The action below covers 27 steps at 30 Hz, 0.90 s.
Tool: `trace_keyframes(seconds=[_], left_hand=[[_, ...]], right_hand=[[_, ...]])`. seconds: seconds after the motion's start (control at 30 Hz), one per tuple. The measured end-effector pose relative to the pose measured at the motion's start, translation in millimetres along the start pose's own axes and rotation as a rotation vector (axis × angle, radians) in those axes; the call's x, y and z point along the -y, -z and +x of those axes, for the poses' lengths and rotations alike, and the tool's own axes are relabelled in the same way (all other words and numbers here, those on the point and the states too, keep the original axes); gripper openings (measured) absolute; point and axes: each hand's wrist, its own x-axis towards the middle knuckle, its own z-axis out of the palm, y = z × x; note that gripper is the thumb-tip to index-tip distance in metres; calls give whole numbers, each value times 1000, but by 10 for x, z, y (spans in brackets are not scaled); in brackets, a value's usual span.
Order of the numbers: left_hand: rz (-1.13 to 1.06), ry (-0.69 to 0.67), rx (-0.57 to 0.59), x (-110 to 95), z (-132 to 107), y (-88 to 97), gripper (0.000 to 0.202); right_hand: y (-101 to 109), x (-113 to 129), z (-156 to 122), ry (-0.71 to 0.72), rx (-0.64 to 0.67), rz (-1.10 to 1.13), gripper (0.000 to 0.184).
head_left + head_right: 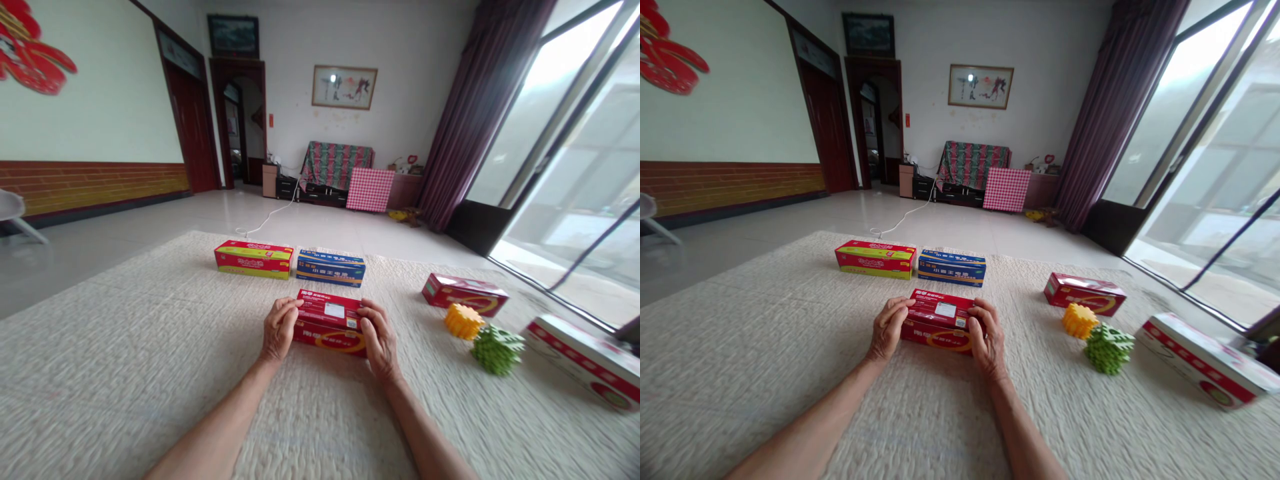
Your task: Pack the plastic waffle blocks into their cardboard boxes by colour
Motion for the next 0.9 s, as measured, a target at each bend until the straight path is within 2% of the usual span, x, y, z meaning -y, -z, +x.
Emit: trace_keyframes(seconds=[0.33,0.43,0.57,0.7,0.83,0.9], left_hand=[[-27,45,8,-2,2,-2,28],[-28,53,13,5,0,1,28],[-43,123,22,-4,-2,4,30],[-65,271,33,-22,0,-3,41],[-53,315,51,-21,-3,0,46],[-35,334,65,-16,-6,6,48]], right_hand=[[-29,-19,-1,-12,-9,-40,18],[11,-32,23,-28,27,-75,22],[210,-16,124,-75,264,-121,30],[403,155,257,-59,497,-290,43],[346,454,389,-47,564,-599,48],[244,558,473,-39,641,-646,49]])
